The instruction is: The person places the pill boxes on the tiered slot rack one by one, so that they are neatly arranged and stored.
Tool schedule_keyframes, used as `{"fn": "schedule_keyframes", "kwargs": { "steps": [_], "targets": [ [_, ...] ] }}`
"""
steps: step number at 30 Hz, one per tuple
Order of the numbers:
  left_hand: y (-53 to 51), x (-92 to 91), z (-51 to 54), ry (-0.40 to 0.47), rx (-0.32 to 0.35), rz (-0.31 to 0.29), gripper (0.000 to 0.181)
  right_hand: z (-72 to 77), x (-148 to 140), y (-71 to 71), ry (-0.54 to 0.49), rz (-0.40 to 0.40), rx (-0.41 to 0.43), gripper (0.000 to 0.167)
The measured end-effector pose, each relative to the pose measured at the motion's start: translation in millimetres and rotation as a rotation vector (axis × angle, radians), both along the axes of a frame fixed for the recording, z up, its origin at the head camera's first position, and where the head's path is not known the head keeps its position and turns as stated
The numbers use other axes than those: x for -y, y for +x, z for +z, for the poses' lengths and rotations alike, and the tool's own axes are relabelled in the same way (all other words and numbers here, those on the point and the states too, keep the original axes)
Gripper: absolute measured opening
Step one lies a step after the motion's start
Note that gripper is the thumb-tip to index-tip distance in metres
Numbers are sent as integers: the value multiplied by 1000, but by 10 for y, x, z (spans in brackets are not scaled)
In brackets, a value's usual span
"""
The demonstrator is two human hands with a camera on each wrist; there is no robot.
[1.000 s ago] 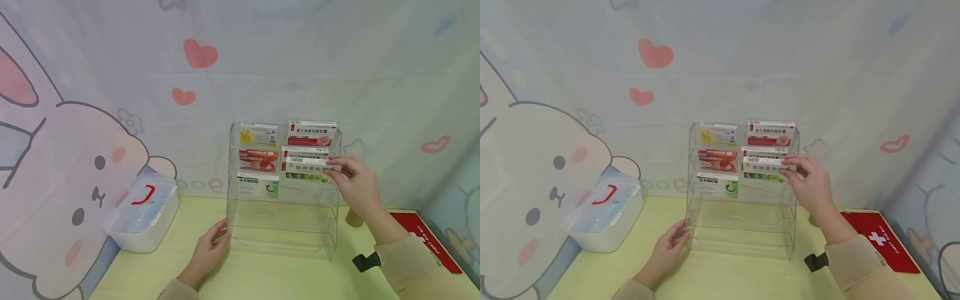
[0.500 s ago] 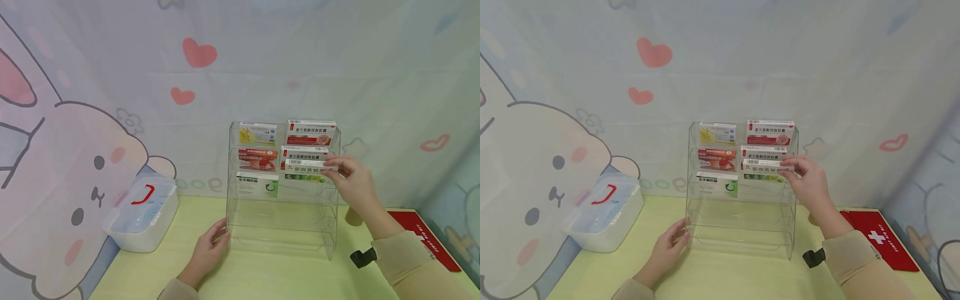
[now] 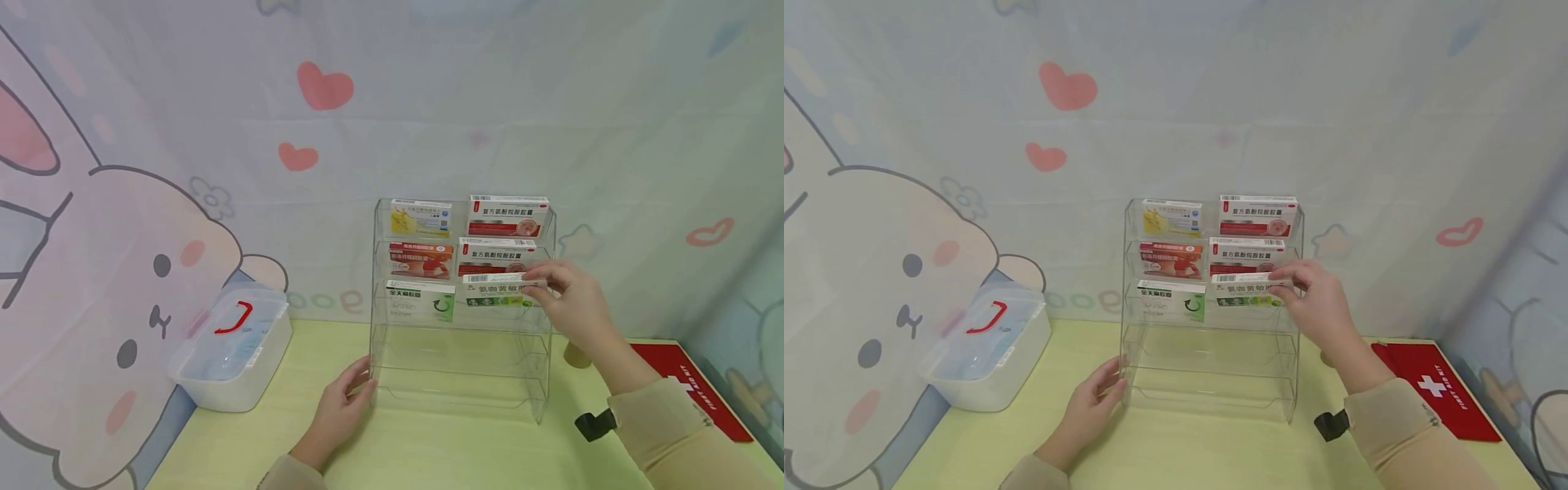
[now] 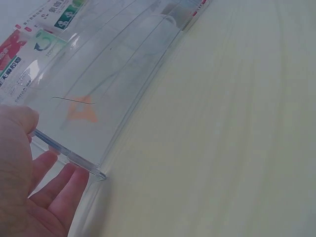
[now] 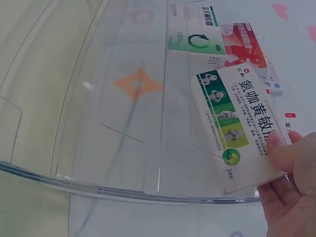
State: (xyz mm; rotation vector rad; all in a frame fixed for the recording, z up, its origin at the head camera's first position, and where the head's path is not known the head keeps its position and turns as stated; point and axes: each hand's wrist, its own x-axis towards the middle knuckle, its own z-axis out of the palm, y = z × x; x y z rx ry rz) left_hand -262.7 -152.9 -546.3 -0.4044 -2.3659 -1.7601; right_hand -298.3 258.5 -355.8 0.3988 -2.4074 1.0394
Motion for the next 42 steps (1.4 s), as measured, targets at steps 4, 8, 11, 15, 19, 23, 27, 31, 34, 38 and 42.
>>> {"fn": "schedule_keyframes", "kwargs": {
  "steps": [4, 8, 11, 15, 19, 23, 27, 31, 34, 38, 42],
  "targets": [
    [-3, -1, -7, -2, 2, 4, 49, -9, 36, 15, 50, -23, 2, 14],
    [-16, -5, -17, -6, 2, 3, 50, -22, 62, 32, 121, -49, 5, 15],
    [-21, -3, -23, -12, 5, 0, 50, -49, 79, 45, 178, -58, -13, 15],
    [-25, 5, -31, -31, 5, -2, 51, -87, 103, 63, 255, -70, -30, 16],
    [-36, 10, -40, -37, 1, -4, 51, -115, 126, 74, 311, -90, -26, 16],
    [-41, 9, -44, -30, 1, -8, 51, -144, 142, 81, 326, -114, -22, 16],
    [-50, 1, -54, -25, -4, -10, 51, -170, 158, 94, 330, -129, -8, 16],
    [-58, -9, -56, -21, -8, -14, 51, -185, 180, 105, 336, -152, 9, 18],
    [-50, 0, -45, -16, -8, -15, 51, -195, 204, 102, 341, -163, 11, 18],
    [-42, 22, -24, -15, -4, -10, 51, -204, 228, 96, 349, -155, -8, 18],
    [-41, 42, 3, -18, -9, 2, 51, -227, 240, 105, 345, -139, -76, 18]
  ]
}}
